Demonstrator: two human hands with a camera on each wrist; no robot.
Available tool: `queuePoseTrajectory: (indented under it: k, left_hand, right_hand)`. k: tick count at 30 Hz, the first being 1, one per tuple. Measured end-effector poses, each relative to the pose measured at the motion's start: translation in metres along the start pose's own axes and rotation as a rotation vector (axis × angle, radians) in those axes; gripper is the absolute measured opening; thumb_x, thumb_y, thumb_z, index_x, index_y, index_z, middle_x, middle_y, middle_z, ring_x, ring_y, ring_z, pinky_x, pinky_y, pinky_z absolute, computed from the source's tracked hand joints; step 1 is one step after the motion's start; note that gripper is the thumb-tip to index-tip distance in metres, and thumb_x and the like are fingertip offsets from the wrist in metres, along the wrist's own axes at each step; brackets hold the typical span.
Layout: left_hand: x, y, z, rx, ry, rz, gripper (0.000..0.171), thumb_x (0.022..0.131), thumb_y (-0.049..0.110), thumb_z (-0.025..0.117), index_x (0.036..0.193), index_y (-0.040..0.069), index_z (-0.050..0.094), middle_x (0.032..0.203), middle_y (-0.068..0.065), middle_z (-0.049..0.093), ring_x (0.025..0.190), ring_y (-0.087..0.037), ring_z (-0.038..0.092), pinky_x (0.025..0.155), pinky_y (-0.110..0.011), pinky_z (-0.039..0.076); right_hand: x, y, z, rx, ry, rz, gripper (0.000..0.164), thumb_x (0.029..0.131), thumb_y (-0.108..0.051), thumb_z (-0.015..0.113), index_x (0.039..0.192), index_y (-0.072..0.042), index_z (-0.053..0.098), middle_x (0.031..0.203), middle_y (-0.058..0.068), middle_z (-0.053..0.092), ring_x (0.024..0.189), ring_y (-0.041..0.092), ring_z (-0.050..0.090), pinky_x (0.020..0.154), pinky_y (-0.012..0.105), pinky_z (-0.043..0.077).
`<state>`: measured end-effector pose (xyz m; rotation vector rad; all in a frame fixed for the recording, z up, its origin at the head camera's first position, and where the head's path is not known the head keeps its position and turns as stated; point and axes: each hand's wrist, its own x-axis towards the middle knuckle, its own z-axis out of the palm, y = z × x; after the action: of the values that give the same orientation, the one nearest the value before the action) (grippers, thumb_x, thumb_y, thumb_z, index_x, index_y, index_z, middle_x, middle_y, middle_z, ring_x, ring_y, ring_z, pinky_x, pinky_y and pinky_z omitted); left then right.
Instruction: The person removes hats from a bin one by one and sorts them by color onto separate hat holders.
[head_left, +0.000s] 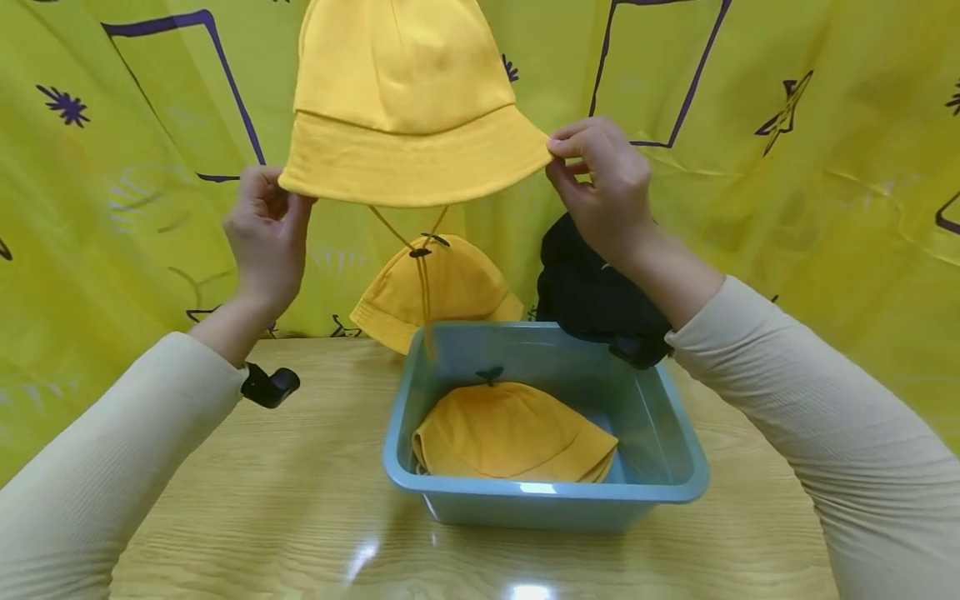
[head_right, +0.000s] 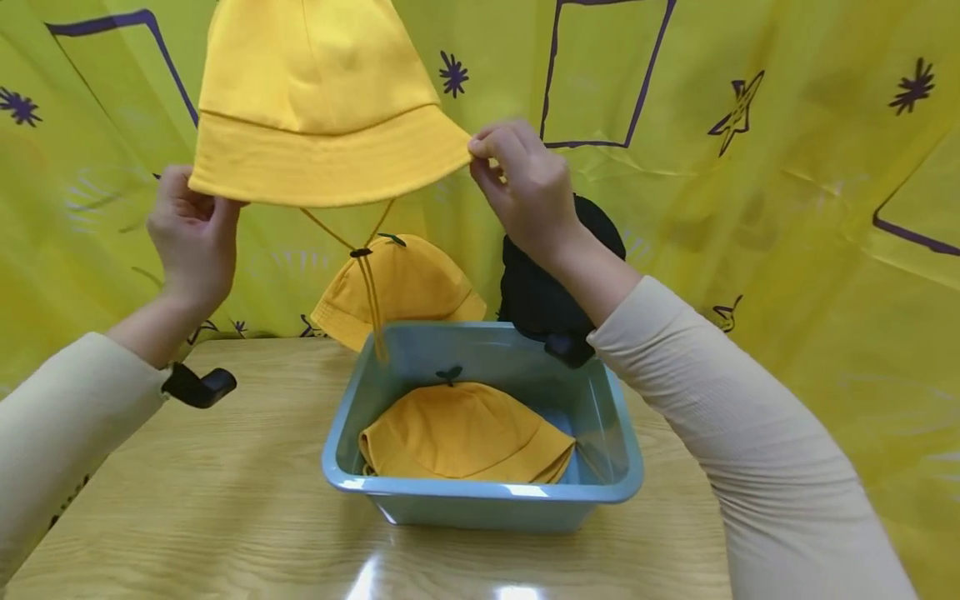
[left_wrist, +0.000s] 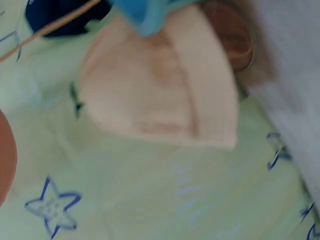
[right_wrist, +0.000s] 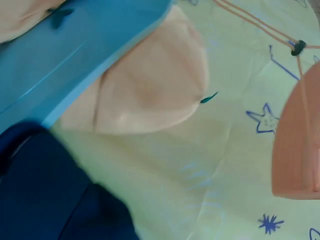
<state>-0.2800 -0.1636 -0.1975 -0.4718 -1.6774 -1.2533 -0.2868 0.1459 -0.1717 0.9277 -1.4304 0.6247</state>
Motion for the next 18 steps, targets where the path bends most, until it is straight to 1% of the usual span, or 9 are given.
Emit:
queuePoseTrajectory:
  k: [1,4,6,9,11,14,16,18]
  left_hand:
    - [0.005,0.002,-0.001,-0.020,0.018,0.003,0.005,0.090,0.011,0.062,0.086,0.013,0.059,0.075,0.018,0.059,0.066,0.000,0.054,0.065,-0.016,0.041]
    - [0.018,0.006,-0.005,-0.075,0.061,-0.004,0.005,0.088,0.008,0.063,0.086,0.012,0.060,0.078,0.013,0.061,0.069,-0.003,0.058,0.069,-0.016,0.044]
    - [0.022,0.007,-0.007,-0.106,0.078,-0.021,0.007,0.088,0.007,0.064,0.086,0.012,0.060,0.079,0.011,0.061,0.072,-0.003,0.060,0.071,-0.017,0.046]
    - [0.025,0.003,-0.010,-0.121,0.089,-0.042,0.008,0.087,0.006,0.065,0.085,0.012,0.060,0.079,0.010,0.061,0.074,-0.003,0.061,0.074,-0.017,0.047]
    - [0.026,-0.004,-0.011,-0.140,0.098,-0.054,0.008,0.087,0.005,0.065,0.086,0.011,0.061,0.080,0.009,0.061,0.074,-0.004,0.061,0.074,-0.017,0.047]
    - [0.026,-0.022,-0.013,-0.142,0.112,-0.072,0.006,0.087,0.007,0.066,0.087,0.011,0.062,0.081,0.009,0.061,0.076,-0.005,0.062,0.074,-0.016,0.047]
    - [0.023,-0.034,-0.013,-0.112,0.107,-0.067,0.004,0.088,0.009,0.066,0.089,0.011,0.063,0.082,0.011,0.062,0.078,-0.004,0.062,0.074,-0.016,0.048]
    - [0.017,-0.045,-0.012,-0.058,0.090,-0.056,0.004,0.089,0.012,0.065,0.091,0.009,0.063,0.084,0.015,0.061,0.079,-0.002,0.062,0.075,-0.016,0.048]
  right_hand:
    - [0.002,0.000,0.004,0.016,0.004,0.011,0.007,0.084,0.004,0.066,0.085,0.008,0.060,0.085,0.020,0.064,0.074,0.031,0.064,0.063,0.035,0.057]
    - [0.005,-0.002,0.016,0.051,0.011,0.032,0.007,0.085,0.004,0.064,0.085,0.010,0.060,0.085,0.020,0.063,0.076,0.029,0.064,0.066,0.028,0.057]
    - [0.004,-0.002,0.023,0.068,-0.003,0.039,0.008,0.086,0.004,0.063,0.085,0.010,0.059,0.086,0.020,0.062,0.078,0.028,0.065,0.070,0.023,0.056]
    - [-0.001,-0.002,0.034,0.068,-0.045,0.036,0.008,0.087,0.004,0.061,0.087,0.011,0.058,0.088,0.022,0.061,0.080,0.029,0.065,0.074,0.022,0.055]
    - [-0.006,-0.001,0.041,0.060,-0.077,0.046,0.008,0.087,0.005,0.060,0.087,0.011,0.057,0.089,0.022,0.061,0.082,0.028,0.065,0.075,0.023,0.055]
    - [-0.017,0.001,0.052,0.016,-0.118,0.057,0.007,0.087,0.005,0.060,0.087,0.010,0.056,0.089,0.022,0.061,0.082,0.028,0.064,0.073,0.023,0.055]
    - [-0.025,0.002,0.058,-0.006,-0.134,0.061,0.006,0.086,0.006,0.060,0.085,0.009,0.055,0.089,0.021,0.061,0.081,0.028,0.063,0.071,0.025,0.056]
    - [-0.034,0.004,0.063,-0.027,-0.152,0.067,0.007,0.085,0.007,0.061,0.085,0.008,0.054,0.088,0.021,0.060,0.080,0.029,0.062,0.070,0.026,0.056]
